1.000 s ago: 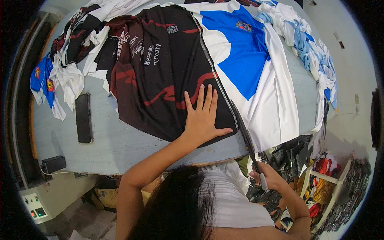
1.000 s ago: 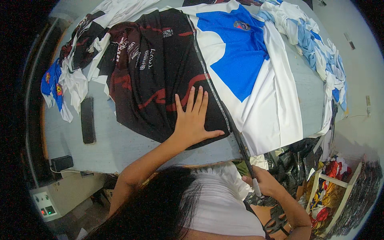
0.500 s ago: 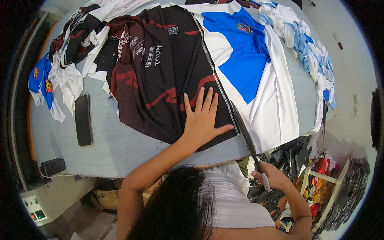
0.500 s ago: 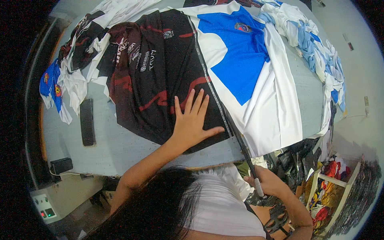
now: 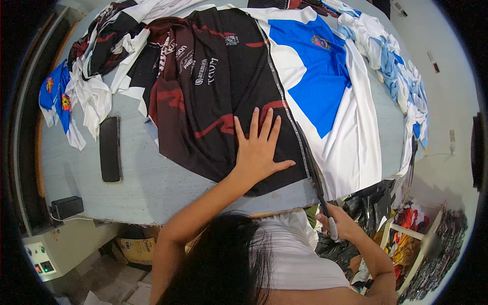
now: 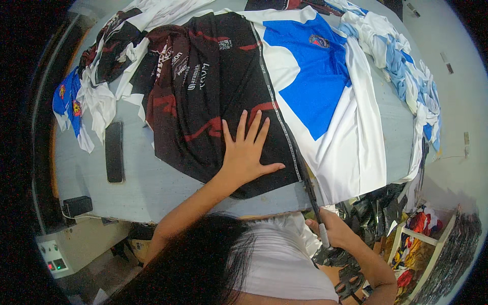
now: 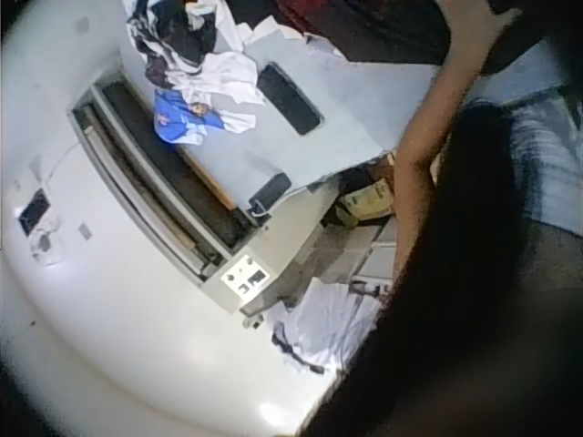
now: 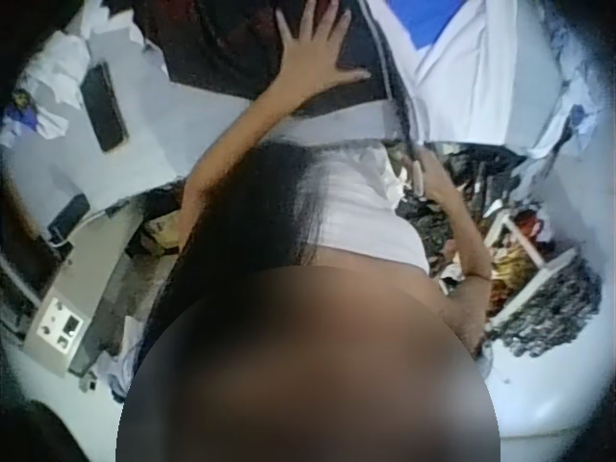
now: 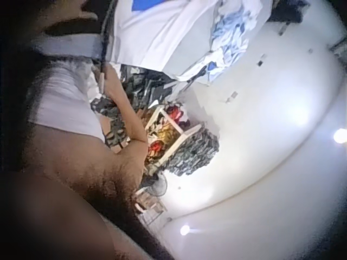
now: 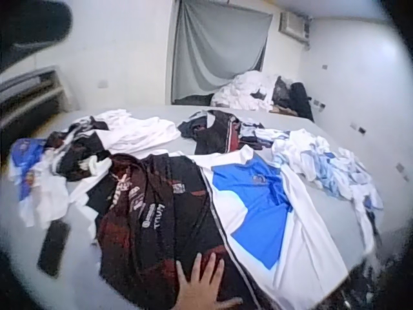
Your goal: Cutting out printed jersey panels from fabric using large scissors.
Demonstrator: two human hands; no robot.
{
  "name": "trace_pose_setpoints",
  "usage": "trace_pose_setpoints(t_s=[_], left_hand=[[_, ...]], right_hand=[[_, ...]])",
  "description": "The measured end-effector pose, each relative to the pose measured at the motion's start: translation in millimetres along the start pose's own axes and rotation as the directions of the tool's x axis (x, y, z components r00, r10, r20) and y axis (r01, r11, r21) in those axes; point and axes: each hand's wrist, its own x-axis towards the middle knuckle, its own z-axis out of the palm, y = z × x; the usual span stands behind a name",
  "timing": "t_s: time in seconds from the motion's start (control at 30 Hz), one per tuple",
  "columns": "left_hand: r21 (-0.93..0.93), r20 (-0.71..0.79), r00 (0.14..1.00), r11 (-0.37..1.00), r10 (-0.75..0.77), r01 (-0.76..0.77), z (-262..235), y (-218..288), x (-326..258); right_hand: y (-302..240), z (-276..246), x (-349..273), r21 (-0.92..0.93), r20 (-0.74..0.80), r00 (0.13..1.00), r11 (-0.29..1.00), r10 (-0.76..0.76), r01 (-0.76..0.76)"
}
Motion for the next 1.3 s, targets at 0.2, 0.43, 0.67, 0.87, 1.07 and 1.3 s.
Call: trace_pose_setpoints(t_s=[0.2, 0.43, 0.67, 0.87, 1.07, 1.3], left_hand=[[-0.01, 0.014, 0.999, 0.999, -0.038, 0.038, 0, 0, -2], [-0.02, 0.051, 0.997, 0.998, -0.057, 0.058, -1, 0, -3], [-0.019, 0.057, 0.996, 0.998, -0.064, 0.065, -2, 0, -3], [-0.011, 0.064, 0.996, 0.998, -0.069, 0.069, -4, 1, -4], [-0.039, 0.02, 0.997, 0.996, -0.076, 0.077, -5, 2, -4], [-0.036, 0.028, 0.996, 0.996, -0.083, 0.084, -4, 2, -4]], right_hand=[[-9, 3, -4, 0.006, -0.007, 0.999, 0.999, 0.036, -0.036], [-5, 3, -1, -0.066, -0.039, 0.999, 0.998, 0.006, -0.009], [-16, -2, -2, -0.142, -0.043, 0.998, 0.989, 0.034, -0.04], [-40, -15, 8, -0.112, 0.01, 1.0, 0.994, -0.005, 0.006], [-46, -14, 16, -0.245, -0.037, 0.999, 0.969, -0.018, 0.008], [-35, -6, 22, -0.211, -0.05, 0.998, 0.976, 0.041, -0.051]])
